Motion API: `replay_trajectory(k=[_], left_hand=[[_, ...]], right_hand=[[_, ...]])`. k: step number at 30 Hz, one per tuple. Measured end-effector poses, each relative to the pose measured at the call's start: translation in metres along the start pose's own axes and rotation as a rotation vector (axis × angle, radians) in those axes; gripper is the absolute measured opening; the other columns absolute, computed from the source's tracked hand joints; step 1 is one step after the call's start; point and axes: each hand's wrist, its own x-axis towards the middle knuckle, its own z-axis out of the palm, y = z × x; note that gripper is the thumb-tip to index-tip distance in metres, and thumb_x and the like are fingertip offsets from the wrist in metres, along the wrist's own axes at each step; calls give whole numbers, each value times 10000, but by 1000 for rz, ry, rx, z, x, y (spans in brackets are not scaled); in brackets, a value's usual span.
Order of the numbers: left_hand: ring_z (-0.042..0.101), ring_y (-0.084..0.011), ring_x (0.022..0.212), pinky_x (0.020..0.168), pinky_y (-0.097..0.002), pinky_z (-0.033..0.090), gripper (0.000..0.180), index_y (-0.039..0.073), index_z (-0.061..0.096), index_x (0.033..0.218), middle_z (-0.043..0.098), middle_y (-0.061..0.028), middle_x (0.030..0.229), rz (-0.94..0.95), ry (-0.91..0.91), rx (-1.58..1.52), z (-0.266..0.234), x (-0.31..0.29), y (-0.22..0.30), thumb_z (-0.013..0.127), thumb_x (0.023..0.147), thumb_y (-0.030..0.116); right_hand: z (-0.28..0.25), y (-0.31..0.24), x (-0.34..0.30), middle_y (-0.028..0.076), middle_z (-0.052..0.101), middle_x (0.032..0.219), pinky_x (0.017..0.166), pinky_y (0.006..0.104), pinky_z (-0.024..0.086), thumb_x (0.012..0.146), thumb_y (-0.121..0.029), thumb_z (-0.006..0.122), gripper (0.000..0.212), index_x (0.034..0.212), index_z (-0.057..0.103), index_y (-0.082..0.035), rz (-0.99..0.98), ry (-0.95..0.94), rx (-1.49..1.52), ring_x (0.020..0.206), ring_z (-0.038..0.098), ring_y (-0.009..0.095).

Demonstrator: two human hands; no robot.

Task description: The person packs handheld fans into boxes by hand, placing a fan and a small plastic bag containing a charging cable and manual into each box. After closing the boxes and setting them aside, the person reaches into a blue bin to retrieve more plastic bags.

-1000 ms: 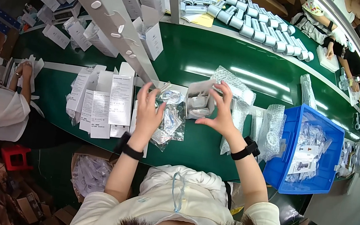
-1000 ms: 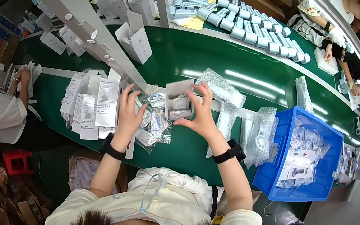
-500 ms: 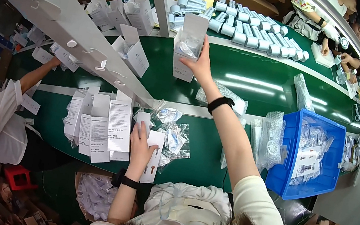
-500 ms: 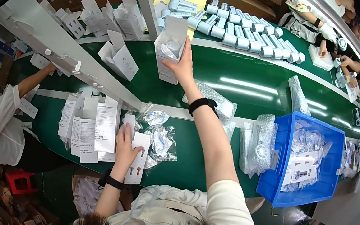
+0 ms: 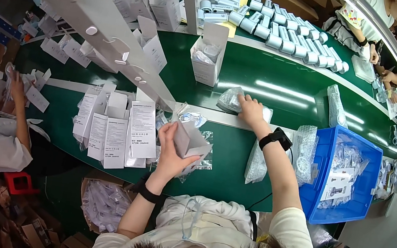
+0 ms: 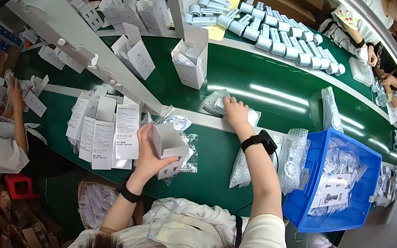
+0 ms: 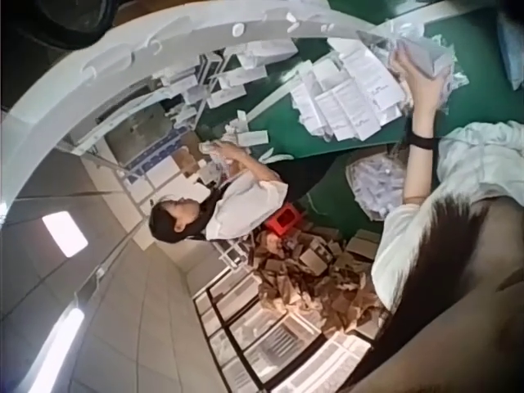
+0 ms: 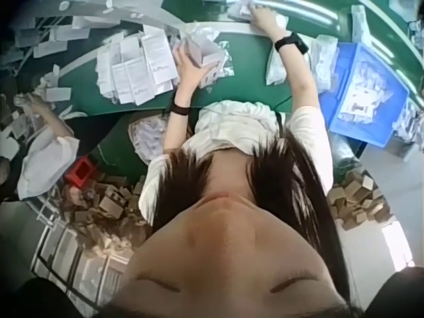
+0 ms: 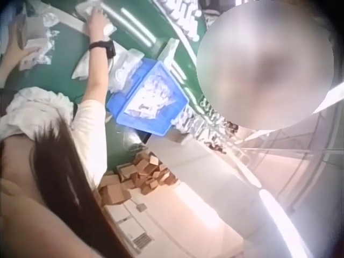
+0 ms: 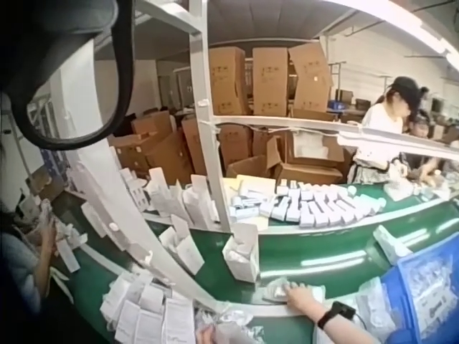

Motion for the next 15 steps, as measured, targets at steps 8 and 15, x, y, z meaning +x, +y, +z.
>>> replay_trajectory(k=[8,15], left_hand=[[269,-372,1223,968,-422,319,1001,130,158,1351,215,-192,1324,117,-197,-229,38,13,-21,794,581,192],[143,-404,1297,981,-435,307,854,208,235,1326,51,-217,1416,742,-297,-123,59,23,-43,752,646,205]], right_hand=[[-71,-30,-121,129,445,1118,813,350,433,659,40,601,832,1346,165,-135,-29,726,1444,990,492,243],[-33,-37,-152,97,411,1155,846,327,415,734,80,562,742,1330,168,-123,199,973,1779,1032,461,204]])
